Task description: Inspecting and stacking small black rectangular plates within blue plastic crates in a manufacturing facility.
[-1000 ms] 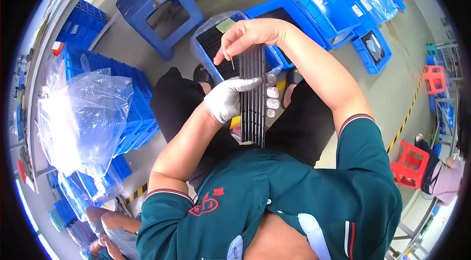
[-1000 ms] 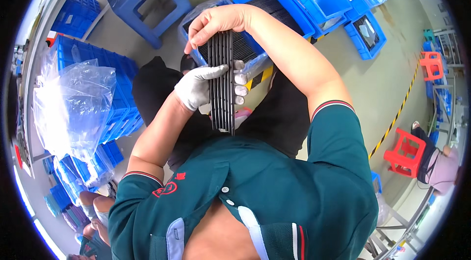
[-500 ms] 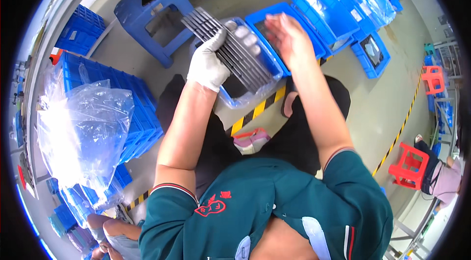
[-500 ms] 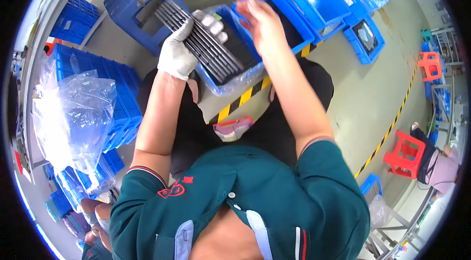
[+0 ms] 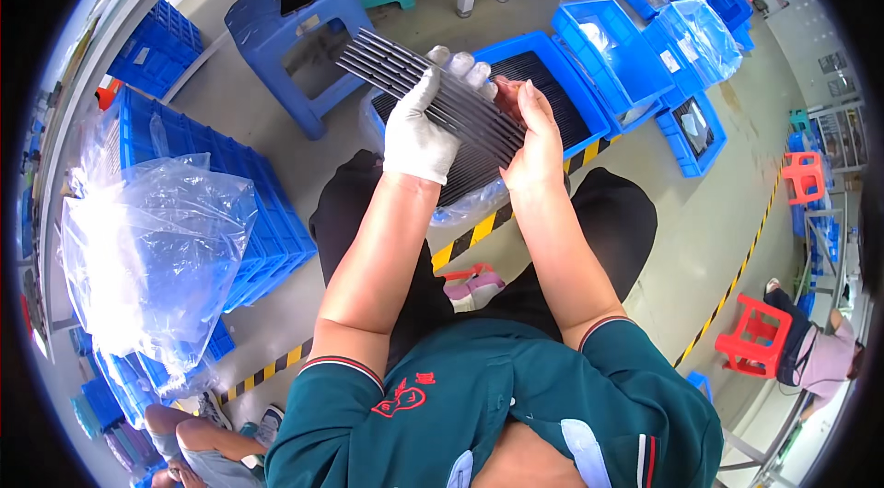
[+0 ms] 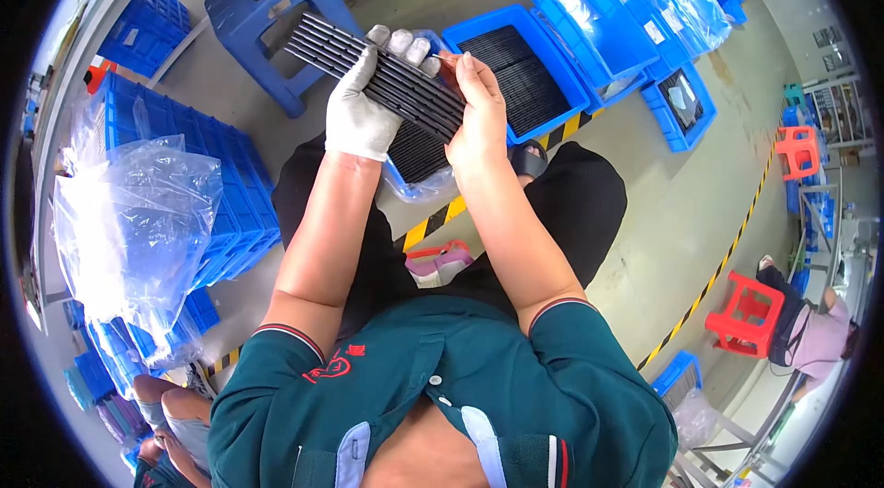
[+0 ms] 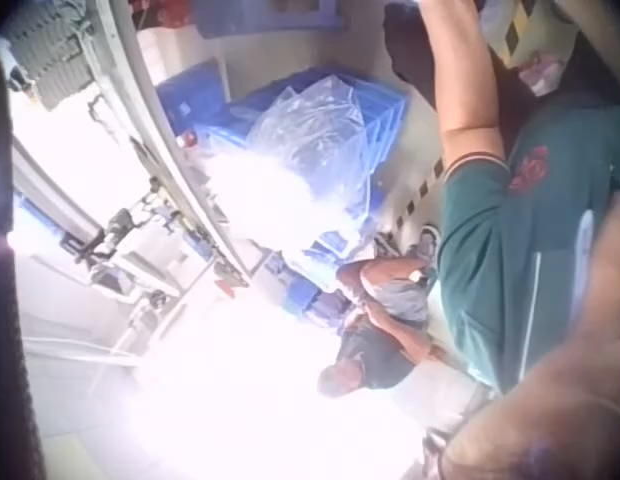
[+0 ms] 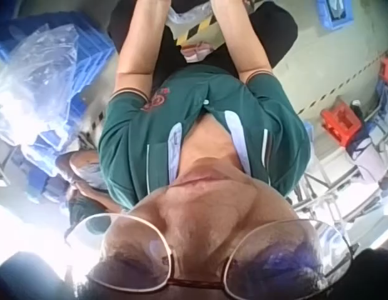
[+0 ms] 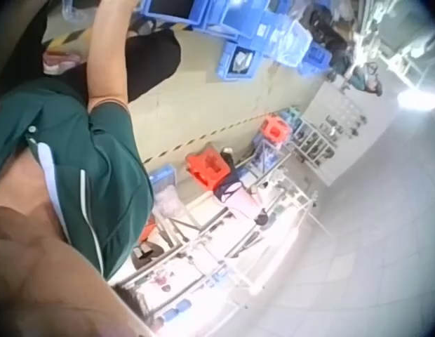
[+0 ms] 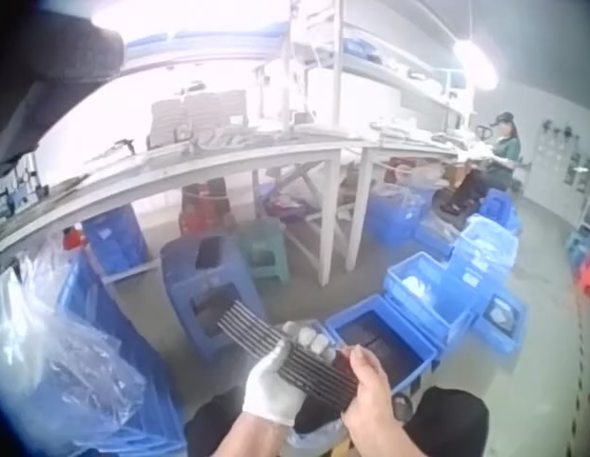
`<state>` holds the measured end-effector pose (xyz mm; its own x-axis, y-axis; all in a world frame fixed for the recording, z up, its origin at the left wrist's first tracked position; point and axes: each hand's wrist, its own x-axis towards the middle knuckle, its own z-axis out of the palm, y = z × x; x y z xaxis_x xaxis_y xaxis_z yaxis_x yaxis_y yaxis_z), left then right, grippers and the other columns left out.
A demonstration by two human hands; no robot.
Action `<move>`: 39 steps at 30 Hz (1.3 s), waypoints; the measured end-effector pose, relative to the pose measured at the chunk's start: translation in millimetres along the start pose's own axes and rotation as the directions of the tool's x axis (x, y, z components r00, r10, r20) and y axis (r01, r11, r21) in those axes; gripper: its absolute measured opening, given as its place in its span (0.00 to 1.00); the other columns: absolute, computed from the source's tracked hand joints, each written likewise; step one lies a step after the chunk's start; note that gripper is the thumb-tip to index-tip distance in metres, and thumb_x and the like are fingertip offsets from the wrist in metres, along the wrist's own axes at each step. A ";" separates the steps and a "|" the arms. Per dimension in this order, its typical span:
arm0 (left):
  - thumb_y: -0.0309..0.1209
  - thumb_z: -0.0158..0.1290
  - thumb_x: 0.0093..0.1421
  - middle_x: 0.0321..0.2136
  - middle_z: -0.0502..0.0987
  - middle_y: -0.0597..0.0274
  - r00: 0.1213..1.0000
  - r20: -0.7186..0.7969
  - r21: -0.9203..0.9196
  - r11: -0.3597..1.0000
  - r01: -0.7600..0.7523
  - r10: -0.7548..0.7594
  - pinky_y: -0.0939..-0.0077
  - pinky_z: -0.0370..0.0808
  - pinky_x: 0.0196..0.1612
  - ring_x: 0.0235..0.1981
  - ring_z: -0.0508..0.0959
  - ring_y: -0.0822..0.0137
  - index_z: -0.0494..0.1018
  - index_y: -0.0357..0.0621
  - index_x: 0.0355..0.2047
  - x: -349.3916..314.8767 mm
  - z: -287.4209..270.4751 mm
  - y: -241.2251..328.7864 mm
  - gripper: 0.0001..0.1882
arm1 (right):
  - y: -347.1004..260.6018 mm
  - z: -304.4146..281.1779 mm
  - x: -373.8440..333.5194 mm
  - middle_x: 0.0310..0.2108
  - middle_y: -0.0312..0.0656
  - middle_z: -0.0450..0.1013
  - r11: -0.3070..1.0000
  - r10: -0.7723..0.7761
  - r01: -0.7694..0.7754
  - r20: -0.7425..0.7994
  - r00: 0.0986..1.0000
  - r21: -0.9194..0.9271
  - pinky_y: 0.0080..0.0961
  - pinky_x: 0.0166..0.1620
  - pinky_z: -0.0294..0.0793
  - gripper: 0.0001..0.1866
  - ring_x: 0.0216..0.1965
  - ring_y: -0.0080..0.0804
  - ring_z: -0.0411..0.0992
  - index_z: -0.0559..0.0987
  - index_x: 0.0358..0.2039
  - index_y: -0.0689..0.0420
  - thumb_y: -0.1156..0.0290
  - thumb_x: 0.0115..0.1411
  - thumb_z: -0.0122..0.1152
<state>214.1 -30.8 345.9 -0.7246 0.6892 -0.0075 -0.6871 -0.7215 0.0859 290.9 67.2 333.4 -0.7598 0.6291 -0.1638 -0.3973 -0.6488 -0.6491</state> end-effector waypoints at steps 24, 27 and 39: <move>0.27 0.50 0.62 0.47 0.75 0.50 0.884 -0.161 0.162 0.871 0.463 -0.440 0.48 0.73 0.53 0.49 0.76 0.49 0.66 0.39 0.55 -43.0 -17.2 -17.8 0.21 | -46.8 13.3 48.3 0.39 0.38 0.77 0.717 0.450 -0.181 0.248 0.858 -0.673 0.20 0.44 0.71 0.22 0.41 0.23 0.73 0.76 0.48 0.61 0.63 0.56 0.66; 0.26 0.50 0.61 0.47 0.75 0.49 0.862 -0.168 0.177 0.846 0.503 -0.478 0.49 0.74 0.53 0.49 0.76 0.49 0.66 0.37 0.55 -42.2 -15.5 -22.0 0.21 | -43.8 13.0 49.0 0.36 0.38 0.77 0.661 0.484 -0.167 0.247 0.839 -0.732 0.18 0.39 0.73 0.26 0.35 0.21 0.74 0.76 0.48 0.63 0.65 0.51 0.72; 0.24 0.49 0.61 0.48 0.75 0.47 0.829 -0.192 0.201 0.806 0.557 -0.525 0.49 0.75 0.53 0.49 0.76 0.50 0.65 0.35 0.56 -45.6 -6.0 -20.8 0.22 | -36.3 12.4 52.9 0.32 0.43 0.78 0.618 0.508 -0.146 0.251 0.824 -0.772 0.21 0.38 0.77 0.20 0.31 0.27 0.78 0.77 0.40 0.65 0.72 0.47 0.72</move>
<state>261.1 -47.7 338.4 -0.2500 0.9374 -0.2425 -0.9466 -0.1839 0.2649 258.7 118.7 357.5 -0.9570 0.0820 -0.2782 0.2627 -0.1619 -0.9512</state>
